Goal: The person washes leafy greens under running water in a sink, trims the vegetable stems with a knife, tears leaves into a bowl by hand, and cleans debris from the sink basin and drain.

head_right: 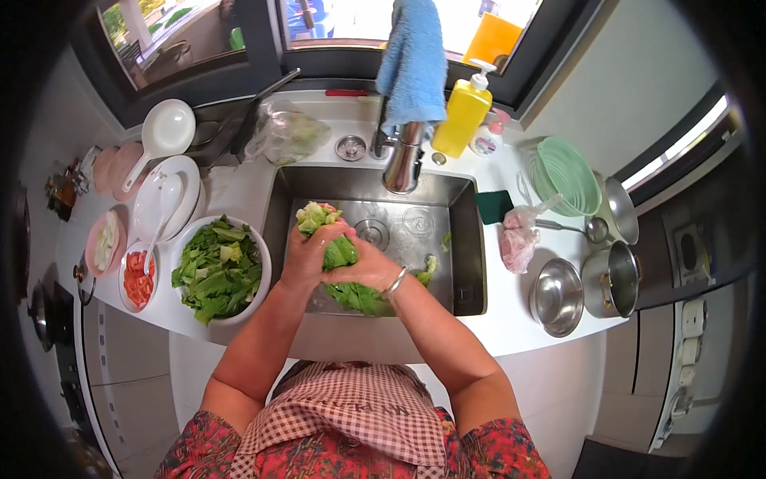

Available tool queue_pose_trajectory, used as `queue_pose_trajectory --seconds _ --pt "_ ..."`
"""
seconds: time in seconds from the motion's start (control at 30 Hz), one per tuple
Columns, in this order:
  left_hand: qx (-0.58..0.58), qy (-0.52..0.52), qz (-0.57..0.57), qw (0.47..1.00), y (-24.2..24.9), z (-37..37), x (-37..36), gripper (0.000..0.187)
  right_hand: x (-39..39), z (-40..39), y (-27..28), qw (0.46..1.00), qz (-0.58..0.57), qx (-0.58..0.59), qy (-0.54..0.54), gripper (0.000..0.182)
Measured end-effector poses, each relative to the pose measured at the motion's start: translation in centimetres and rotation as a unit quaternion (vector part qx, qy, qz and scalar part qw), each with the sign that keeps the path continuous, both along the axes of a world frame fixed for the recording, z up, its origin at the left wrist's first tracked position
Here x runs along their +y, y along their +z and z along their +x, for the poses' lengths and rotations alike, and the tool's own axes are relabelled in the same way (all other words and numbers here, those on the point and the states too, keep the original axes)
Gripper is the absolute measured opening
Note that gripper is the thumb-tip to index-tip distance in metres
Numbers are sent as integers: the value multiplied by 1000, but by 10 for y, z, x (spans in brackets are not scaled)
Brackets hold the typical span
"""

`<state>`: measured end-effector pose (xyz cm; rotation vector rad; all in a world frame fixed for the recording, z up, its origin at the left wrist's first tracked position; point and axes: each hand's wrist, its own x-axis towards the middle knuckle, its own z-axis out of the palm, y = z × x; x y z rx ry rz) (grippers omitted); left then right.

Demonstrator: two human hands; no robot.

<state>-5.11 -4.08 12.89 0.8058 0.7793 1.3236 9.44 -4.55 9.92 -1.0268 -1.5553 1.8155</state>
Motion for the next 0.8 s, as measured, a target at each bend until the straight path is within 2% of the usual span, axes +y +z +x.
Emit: queue_pose_trajectory --seconds 0.03,0.07,0.1,0.13,0.23,0.3,0.37,0.43,0.47,0.5,0.57,0.6,0.63,0.7,0.8 --pt "13 -14 30 999 -4 -4 2 18 -2 -6 2 998 -27 63 7 69" --pt "67 -13 66 995 -11 -5 3 20 -5 -10 5 997 -25 63 25 69" --pt "127 -6 97 987 -14 -5 3 21 -9 -11 11 999 -28 36 8 59" --pt "133 -21 110 985 -8 -8 0 24 -13 -14 13 1000 -29 9 -7 49" --pt "90 -41 106 989 9 -5 -9 29 -16 -15 8 1000 4 30 -3 50" --pt "73 -48 94 992 -1 -6 -6 31 -17 -15 9 992 116 -50 0 53" --pt "52 -69 87 992 -4 -5 -2 32 -17 -21 5 991 103 -79 -15 52" --pt "105 -14 34 994 -5 1 -1 35 -19 -30 11 981 148 -116 -47 51" --pt "168 28 56 984 -8 4 0 35 -19 -35 14 957 222 -177 -65 52" --pt "165 31 59 984 -6 3 0 35 -13 -37 18 955 226 -179 -63 52" --pt "318 63 133 937 -3 1 0 40 1 -42 21 929 263 -257 -31 52" --pt "316 65 133 937 -1 1 -2 40 8 -42 17 918 279 -279 -31 50" --pt "367 81 253 892 2 2 -5 39 13 -40 11 913 285 -291 -37 48" --pt "447 104 478 749 11 5 -15 38 11 -24 -8 913 273 -295 -71 44" --pt "401 122 442 793 66 -3 -33 43 10 2 -38 917 269 -253 -149 39"
